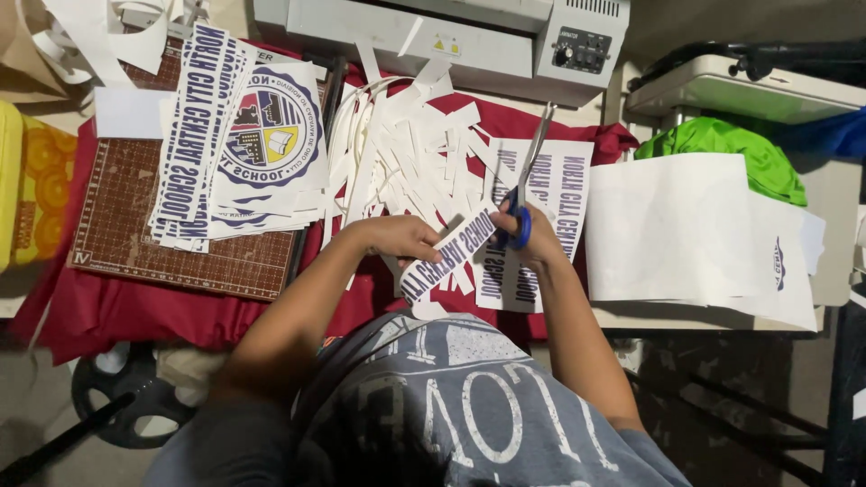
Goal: Cutting printed school name labels from a large sheet using scissors.
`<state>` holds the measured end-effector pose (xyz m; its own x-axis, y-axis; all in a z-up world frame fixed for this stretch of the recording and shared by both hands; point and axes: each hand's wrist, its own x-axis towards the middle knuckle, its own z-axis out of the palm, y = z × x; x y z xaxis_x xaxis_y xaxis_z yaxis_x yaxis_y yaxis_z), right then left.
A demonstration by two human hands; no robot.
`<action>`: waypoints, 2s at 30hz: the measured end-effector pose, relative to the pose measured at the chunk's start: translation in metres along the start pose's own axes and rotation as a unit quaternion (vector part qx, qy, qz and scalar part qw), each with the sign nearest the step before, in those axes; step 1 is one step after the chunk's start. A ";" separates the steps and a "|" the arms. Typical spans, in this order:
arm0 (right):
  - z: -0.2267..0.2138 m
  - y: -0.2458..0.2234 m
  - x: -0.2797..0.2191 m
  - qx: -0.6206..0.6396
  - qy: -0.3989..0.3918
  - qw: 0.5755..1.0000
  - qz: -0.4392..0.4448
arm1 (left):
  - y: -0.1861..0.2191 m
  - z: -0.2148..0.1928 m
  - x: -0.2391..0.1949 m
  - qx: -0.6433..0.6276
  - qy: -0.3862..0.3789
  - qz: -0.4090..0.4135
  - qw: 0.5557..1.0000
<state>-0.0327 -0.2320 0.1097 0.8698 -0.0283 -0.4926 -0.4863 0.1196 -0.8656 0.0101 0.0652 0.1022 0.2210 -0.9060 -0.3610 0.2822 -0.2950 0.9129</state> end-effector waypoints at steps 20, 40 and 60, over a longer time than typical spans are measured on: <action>0.017 0.081 0.019 0.148 0.133 0.978 -0.060 | -0.111 0.052 0.043 -0.314 0.427 0.107 0.841; 0.024 0.073 0.015 0.048 0.009 0.994 -0.098 | -0.110 0.060 0.083 -0.349 0.482 0.088 0.798; -0.033 0.062 0.003 -0.067 -0.246 0.967 -0.019 | -0.064 0.030 0.068 -0.379 0.525 0.094 0.756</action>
<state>-0.0625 -0.2573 0.0516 0.8051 0.4501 -0.3863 -0.4313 -0.0027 -0.9022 -0.0211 0.0134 0.0249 0.8308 -0.0530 -0.5541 0.5201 0.4287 0.7388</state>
